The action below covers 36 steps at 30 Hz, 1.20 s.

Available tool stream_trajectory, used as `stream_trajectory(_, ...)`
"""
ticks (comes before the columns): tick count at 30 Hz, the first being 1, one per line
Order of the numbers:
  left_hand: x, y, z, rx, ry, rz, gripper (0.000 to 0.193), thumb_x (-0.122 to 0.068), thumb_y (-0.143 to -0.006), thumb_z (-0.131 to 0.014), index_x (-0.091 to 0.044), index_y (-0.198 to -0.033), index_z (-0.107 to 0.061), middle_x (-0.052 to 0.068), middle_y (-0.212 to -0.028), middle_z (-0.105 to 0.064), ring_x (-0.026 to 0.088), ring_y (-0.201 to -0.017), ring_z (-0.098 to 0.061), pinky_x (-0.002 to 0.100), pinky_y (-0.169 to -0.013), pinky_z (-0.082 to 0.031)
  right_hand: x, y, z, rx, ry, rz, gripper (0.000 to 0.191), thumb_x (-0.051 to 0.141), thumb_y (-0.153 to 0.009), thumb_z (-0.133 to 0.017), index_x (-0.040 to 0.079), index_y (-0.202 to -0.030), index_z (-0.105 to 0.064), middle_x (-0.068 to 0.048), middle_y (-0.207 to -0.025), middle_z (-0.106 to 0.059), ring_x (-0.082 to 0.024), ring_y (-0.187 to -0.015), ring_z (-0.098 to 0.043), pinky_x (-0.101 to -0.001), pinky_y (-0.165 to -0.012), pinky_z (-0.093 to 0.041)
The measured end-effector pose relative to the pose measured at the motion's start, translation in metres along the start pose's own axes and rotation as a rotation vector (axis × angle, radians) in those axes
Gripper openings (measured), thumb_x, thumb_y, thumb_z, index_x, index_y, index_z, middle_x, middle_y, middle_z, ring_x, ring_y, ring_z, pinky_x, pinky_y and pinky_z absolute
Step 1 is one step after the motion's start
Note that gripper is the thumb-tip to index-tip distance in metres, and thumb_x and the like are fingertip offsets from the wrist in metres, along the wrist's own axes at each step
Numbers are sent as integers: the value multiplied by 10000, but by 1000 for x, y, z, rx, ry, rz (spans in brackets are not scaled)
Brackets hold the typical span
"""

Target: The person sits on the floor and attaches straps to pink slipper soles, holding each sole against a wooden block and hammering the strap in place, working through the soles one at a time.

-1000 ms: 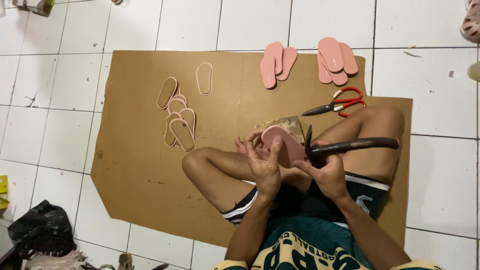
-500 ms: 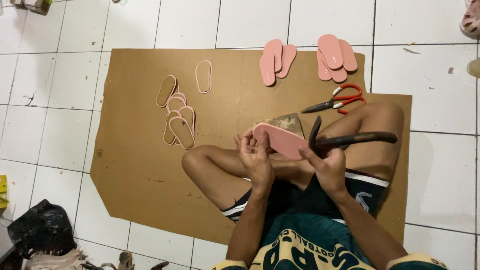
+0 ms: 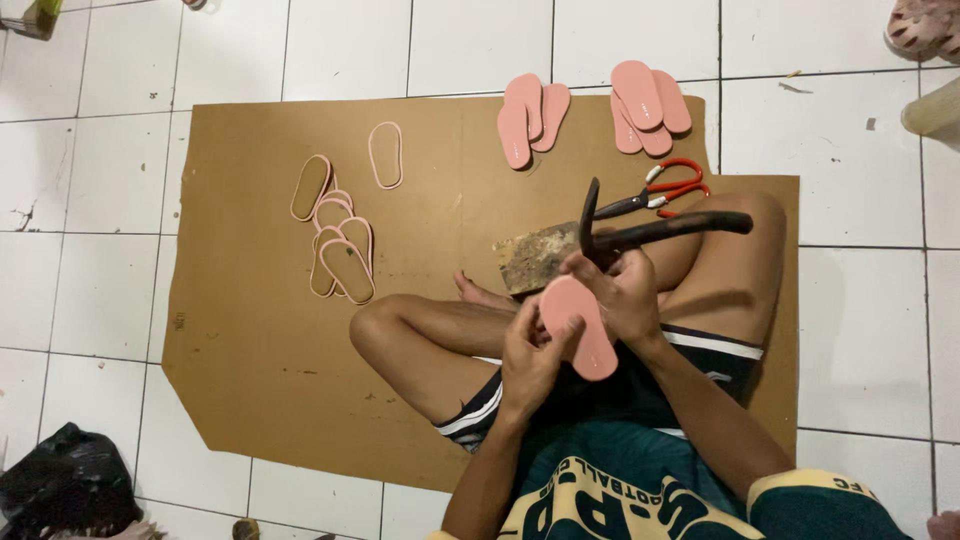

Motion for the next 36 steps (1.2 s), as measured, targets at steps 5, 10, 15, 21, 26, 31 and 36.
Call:
stream_trajectory(5, -15, -19, 19, -134, 98, -51, 313, -109, -998, -696, 51, -1255, -614, 78, -1094, -717, 105, -986, -681, 250, -855, -562, 1, 1, 20, -61, -210, 6, 208, 239, -935, -698, 78, -1048, -629, -21, -860, -736, -34, -630, -578, -185, -545, -452)
stream_trajectory(10, -18, -21, 32, -164, -27, -63, 271, -138, -1040, -692, 80, -1199, -669, 64, -1013, -722, 77, -891, -652, 221, -768, -530, 5, 12, 38, 77, 57, 1, 168, 171, -980, -721, 9, -995, -681, -20, -792, -649, -53, -659, -545, -209, -590, -440)
stream_trajectory(15, -12, -26, 33, -185, 211, -13, 292, -173, -1026, -664, 58, -1202, -642, 34, -966, -724, 59, -807, -659, 200, -702, -520, 5, 18, 35, 97, 99, 34, 169, 166, -958, -735, 7, -1004, -698, -31, -817, -701, -72, -729, -629, -221, -675, -500)
stream_trajectory(21, -17, -31, 29, -158, 358, -15, 280, -180, -1072, -630, 68, -1202, -639, 36, -928, -712, 59, -751, -639, 199, -655, -503, 18, 24, 24, 80, 261, 134, 181, 148, -903, -777, 7, -997, -713, -34, -843, -709, -105, -786, -658, -254, -726, -526)
stream_trajectory(26, -9, -28, 22, -103, 417, 46, 265, -178, -1062, -618, 53, -1191, -636, 46, -888, -713, 77, -715, -657, 213, -638, -518, 26, 22, 17, 180, 465, 150, 170, 160, -848, -816, 44, -954, -754, -17, -788, -742, -95, -721, -671, -255, -687, -543)
stream_trajectory(31, -1, -30, 19, -83, 544, 96, 249, -192, -1074, -616, 40, -1162, -640, 32, -844, -701, 76, -664, -636, 219, -607, -515, 32, 18, 20, 143, 307, 150, 178, 161, -871, -803, 44, -983, -730, -28, -802, -714, -96, -739, -646, -257, -693, -530)
stream_trajectory(36, -19, -33, 28, -141, 315, -12, 274, -215, -1093, -620, 56, -1114, -655, 42, -795, -689, 84, -672, -624, 161, -842, -495, 11, 11, 16, 194, 470, 60, 204, 215, -863, -802, 38, -950, -748, -25, -765, -726, -103, -693, -656, -262, -651, -523)
Point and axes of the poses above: each hand's wrist, its own y-axis away from the middle knuckle, its own z-axis out of the back of the hand, x = y × z, the point moved 8 cm from there along -y, towards the middle knuckle
